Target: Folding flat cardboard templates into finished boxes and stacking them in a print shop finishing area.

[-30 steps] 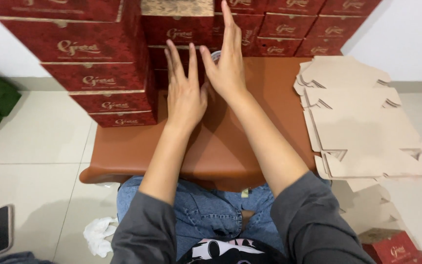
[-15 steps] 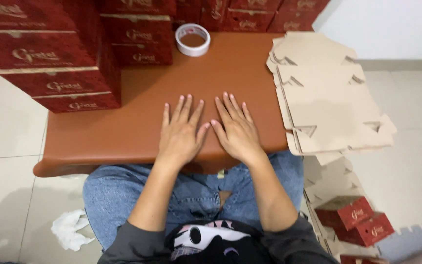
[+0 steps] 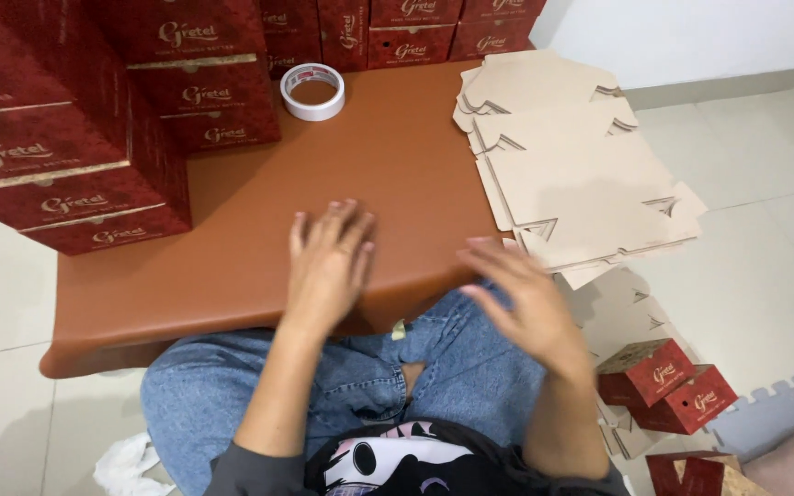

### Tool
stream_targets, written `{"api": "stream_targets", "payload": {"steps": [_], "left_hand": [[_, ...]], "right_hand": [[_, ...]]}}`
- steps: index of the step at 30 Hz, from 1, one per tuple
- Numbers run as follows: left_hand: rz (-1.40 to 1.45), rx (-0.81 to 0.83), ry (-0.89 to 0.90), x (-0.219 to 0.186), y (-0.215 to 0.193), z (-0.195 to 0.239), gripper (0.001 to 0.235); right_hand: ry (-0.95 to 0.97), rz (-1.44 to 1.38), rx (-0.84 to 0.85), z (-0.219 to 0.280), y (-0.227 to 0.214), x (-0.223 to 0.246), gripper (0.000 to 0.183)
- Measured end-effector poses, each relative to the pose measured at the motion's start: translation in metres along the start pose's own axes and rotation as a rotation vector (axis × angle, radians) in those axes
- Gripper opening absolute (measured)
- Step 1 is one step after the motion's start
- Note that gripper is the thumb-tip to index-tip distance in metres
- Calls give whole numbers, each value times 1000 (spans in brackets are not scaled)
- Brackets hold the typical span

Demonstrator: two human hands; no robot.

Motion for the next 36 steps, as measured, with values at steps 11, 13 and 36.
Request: {"api": "stream_targets", "payload": {"steps": [11, 13, 36], "left_hand": [[226, -195, 474, -118, 86, -34, 33], [218, -182, 486, -121, 78, -34, 33], [194, -397, 571, -119, 89, -59, 16]], "right_hand": [[229, 153, -217, 26, -22, -79, 29], [209, 167, -206, 25, -20, -81, 40], [234, 142, -97, 12, -21, -86, 59]]}}
Point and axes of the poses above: each hand's wrist, its own z-axis away from the middle knuckle, its own y-axis out of the palm, x = y × z, the point moved 1 cm from there along -z, towards the middle knuckle, and after that the axes turned 9 degrees about y, right-handed, at the moved point
